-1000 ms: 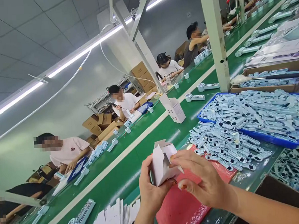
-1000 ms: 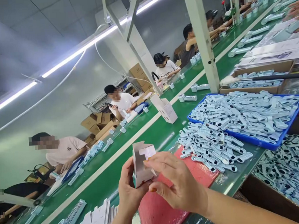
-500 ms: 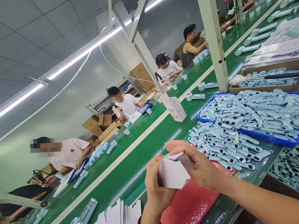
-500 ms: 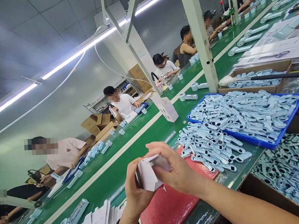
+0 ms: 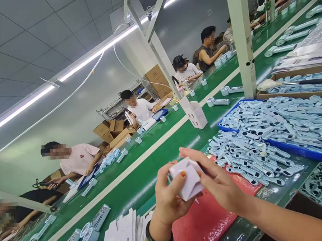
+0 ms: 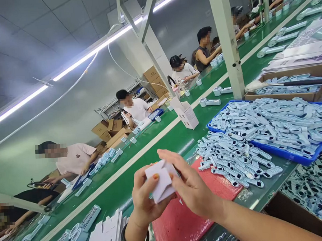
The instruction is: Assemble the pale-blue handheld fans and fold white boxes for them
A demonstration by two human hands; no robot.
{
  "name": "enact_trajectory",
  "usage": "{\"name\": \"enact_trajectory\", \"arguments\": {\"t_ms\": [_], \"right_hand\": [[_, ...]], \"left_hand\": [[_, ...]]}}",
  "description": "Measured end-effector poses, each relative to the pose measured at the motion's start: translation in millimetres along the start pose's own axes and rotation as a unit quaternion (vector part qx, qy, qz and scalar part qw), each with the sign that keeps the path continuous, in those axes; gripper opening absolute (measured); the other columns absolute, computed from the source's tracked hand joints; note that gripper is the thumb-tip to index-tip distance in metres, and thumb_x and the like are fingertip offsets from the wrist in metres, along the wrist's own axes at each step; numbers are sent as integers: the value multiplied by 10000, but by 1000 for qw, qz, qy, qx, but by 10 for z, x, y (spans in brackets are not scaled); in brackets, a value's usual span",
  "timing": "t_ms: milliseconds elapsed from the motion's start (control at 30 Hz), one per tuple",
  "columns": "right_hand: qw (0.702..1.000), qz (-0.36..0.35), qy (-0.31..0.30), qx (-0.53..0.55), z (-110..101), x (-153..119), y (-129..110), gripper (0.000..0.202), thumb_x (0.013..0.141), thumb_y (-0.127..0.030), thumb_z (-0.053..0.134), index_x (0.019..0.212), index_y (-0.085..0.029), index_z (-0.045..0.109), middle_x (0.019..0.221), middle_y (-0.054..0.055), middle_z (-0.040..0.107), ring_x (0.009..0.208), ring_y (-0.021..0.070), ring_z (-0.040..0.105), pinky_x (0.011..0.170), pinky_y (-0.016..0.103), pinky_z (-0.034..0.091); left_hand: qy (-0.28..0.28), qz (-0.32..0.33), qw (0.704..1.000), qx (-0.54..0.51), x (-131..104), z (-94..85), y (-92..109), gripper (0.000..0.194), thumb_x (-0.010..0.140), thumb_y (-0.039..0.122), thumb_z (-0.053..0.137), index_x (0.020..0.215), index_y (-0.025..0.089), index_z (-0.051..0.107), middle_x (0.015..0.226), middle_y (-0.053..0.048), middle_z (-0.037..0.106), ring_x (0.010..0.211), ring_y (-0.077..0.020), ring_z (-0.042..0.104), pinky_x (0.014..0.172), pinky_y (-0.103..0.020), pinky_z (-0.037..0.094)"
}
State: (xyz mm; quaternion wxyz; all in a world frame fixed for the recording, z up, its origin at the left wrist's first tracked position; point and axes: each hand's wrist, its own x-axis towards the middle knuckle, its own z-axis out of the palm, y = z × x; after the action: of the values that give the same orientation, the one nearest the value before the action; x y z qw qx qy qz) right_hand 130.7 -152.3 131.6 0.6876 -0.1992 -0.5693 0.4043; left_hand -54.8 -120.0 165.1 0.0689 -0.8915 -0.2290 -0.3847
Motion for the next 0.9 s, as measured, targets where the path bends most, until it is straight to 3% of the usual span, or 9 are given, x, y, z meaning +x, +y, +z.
{"name": "enact_trajectory", "arguments": {"t_ms": [67, 133, 200, 267, 333, 400, 533, 633, 900], "right_hand": [[999, -21, -30, 24, -41, 26, 3, 691, 1001, -591, 503, 1603, -414, 215, 1648, 65, 322, 1501, 270, 361, 1213, 484, 381], [996, -37, -81, -15, -80, 74, 25, 905, 918, -630, 627, 1625, -411, 106, 1677, 68, 255, 1523, 285, 312, 1235, 481, 340], [988, -55, -119, -77, -105, 130, 67, 939, 890, -548, 721, 1617, -412, 142, 1644, 74, 309, 1480, 274, 377, 1197, 447, 394], [979, -86, -137, -124, -113, 174, 120, 911, 879, -473, 763, 1599, -401, 209, 1574, 78, 395, 1412, 261, 447, 1158, 429, 431], [966, -130, -145, -168, -108, 191, 172, 940, 833, -470, 808, 1586, -360, 255, 1519, 88, 444, 1393, 274, 439, 1189, 453, 376], [954, -151, -166, -201, -97, 177, 221, 971, 800, -469, 836, 1581, -322, 276, 1492, 98, 463, 1388, 285, 420, 1215, 466, 320], [948, -141, -190, -212, -74, 95, 314, 955, 832, -414, 808, 1599, -292, 252, 1486, 110, 434, 1366, 272, 424, 1175, 416, 372], [949, -132, -189, -214, -60, 44, 364, 920, 861, -401, 773, 1607, -294, 245, 1477, 108, 421, 1345, 264, 440, 1143, 395, 407], [946, -135, -189, -227, -39, 26, 388, 855, 886, -364, 733, 1601, -283, 270, 1471, 106, 426, 1324, 265, 461, 1102, 385, 457]], "left_hand": [[73, -31, 996, -35, 37, -11, 21, 634, 841, 522, 762, 1350, 354, 424, 1202, -102, 534, 1069, -270, 635, 803, -398, 579], [128, -58, 986, -88, 57, -22, 87, 631, 823, 568, 765, 1323, 363, 439, 1155, -78, 552, 1043, -256, 634, 795, -381, 570], [139, -118, 965, -191, 55, -39, 187, 575, 831, 659, 700, 1265, 353, 480, 1226, -92, 554, 1158, -297, 614, 871, -436, 574], [132, -211, 916, -313, 31, -62, 293, 484, 875, 714, 589, 1136, 311, 524, 1313, -105, 558, 1281, -344, 566, 955, -507, 558], [130, -305, 855, -398, -9, -85, 381, 358, 939, 619, 560, 1066, 288, 516, 1339, -95, 586, 1282, -338, 583, 975, -522, 555], [137, -366, 808, -441, -52, -101, 439, 272, 937, 442, 616, 1138, 297, 506, 1330, -82, 620, 1189, -295, 647, 940, -472, 577], [123, -435, 745, -491, -116, -112, 477, 464, 883, 342, 655, 1307, 285, 477, 1339, -90, 627, 1094, -248, 674, 930, -405, 570], [117, -458, 732, -490, -143, -108, 470, 424, 857, 326, 678, 1250, 280, 524, 1298, -58, 629, 1020, -206, 651, 886, -341, 550], [107, -469, 752, -451, -209, -90, 433, 343, 899, 242, 628, 1229, 295, 554, 1253, -27, 619, 1015, -173, 582, 889, -288, 468]]}}
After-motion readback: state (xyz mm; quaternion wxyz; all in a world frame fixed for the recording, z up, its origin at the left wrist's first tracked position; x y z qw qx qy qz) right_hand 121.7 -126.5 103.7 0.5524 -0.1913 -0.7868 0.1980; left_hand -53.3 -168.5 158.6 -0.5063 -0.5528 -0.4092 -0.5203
